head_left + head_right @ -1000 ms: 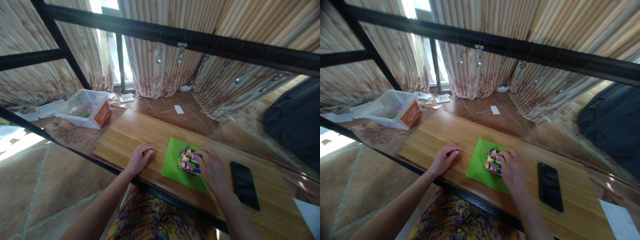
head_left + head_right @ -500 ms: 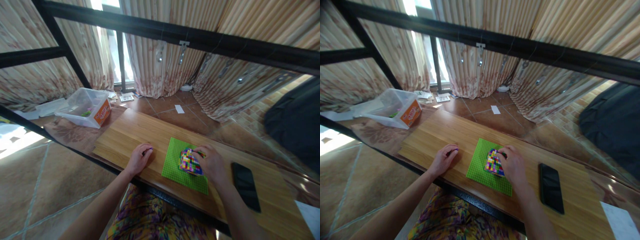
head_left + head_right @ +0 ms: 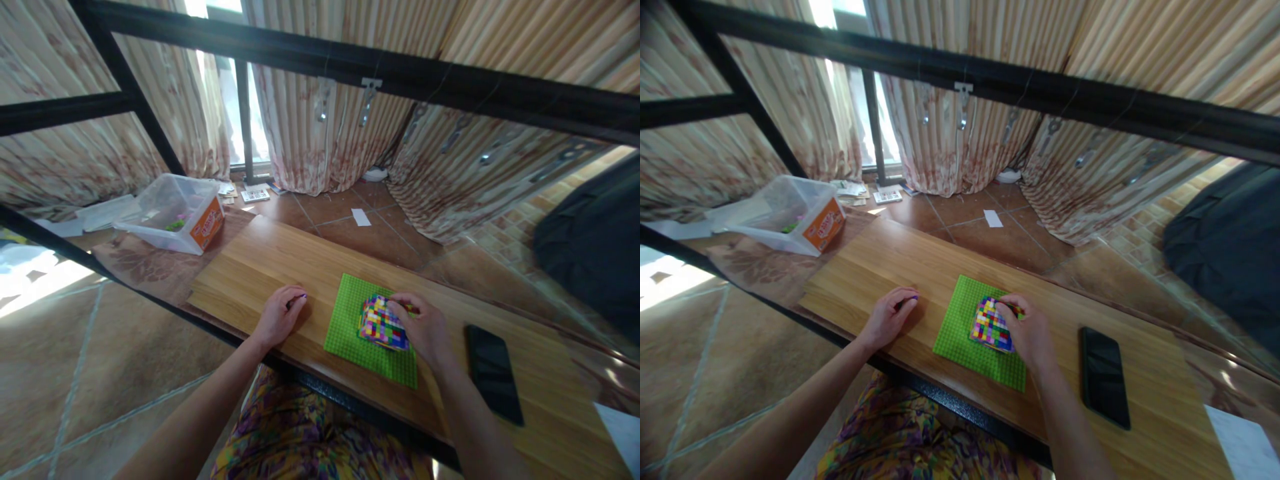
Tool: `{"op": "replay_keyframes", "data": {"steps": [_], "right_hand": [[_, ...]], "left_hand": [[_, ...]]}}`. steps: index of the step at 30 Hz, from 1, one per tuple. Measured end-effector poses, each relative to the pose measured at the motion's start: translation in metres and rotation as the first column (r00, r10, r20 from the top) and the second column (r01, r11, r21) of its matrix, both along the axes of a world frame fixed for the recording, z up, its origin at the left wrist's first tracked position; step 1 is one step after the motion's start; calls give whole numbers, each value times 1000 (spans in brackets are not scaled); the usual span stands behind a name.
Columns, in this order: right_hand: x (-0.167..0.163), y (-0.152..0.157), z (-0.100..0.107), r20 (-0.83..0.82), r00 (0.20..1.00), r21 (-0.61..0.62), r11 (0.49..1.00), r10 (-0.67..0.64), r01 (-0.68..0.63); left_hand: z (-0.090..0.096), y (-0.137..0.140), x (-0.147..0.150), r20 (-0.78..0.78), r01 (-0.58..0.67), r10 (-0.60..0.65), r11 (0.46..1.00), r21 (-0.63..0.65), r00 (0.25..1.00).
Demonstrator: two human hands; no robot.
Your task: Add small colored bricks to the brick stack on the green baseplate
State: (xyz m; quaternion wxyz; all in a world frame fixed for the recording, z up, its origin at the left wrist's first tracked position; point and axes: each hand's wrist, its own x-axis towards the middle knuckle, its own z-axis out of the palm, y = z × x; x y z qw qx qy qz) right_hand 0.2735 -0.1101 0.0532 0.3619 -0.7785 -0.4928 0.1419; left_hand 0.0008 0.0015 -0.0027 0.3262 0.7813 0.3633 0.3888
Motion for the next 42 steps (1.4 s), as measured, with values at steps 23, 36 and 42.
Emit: {"op": "replay_keyframes", "data": {"steps": [23, 36, 42], "right_hand": [[-4, 6, 0, -69, 998, -57, 998, 6, -10], [-98, 14, 22, 229, 929, 198, 920, 291, -337], [-146, 43, -5, 72, 937, 124, 929, 342, -348]], "left_hand": [[0, 1, 0, -3, -2, 2, 1000, -1, 1000], [11, -3, -1, 15, -8, 10, 995, -103, 1000], [14, -4, -3, 56, 25, -15, 980, -198, 998]]}}
